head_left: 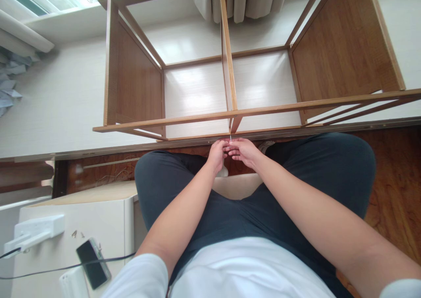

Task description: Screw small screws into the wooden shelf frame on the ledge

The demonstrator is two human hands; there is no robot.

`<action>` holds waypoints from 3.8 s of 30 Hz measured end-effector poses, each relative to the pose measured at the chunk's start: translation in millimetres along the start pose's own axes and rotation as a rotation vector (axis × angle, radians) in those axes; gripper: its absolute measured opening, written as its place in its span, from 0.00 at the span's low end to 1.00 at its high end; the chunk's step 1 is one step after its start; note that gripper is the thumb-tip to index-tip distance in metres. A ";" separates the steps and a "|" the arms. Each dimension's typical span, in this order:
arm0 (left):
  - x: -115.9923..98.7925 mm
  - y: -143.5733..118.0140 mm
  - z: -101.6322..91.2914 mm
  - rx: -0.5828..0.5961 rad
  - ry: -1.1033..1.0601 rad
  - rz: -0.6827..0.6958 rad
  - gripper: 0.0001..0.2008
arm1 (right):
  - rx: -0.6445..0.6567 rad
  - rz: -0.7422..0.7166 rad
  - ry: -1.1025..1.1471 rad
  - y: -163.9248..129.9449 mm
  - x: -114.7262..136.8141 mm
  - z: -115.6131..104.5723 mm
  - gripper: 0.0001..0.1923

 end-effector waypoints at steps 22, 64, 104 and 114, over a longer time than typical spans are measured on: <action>-0.6 -11.8 -4.3 0.054 0.116 0.028 0.12 | 0.066 0.116 0.247 2.4 -12.6 -2.1 0.06; 9.9 -13.1 -12.0 0.201 0.360 -0.203 0.28 | -0.032 0.048 0.080 0.2 -9.2 -7.3 0.08; 11.1 -10.6 8.8 0.396 0.125 -0.135 0.24 | -0.097 -0.028 0.043 4.6 -1.4 -10.0 0.12; 9.0 -14.6 6.3 0.379 -0.019 -0.186 0.22 | -0.092 -0.075 -0.025 4.4 1.2 -8.7 0.12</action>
Point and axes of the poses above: each hand's wrist, its own y-axis towards the middle knuckle, its own z-axis out of the palm, x = y × z, the point moved 5 cm from there along y, towards the middle knuckle, and after that the axes turned 4 degrees about x, right-handed, at the moved point
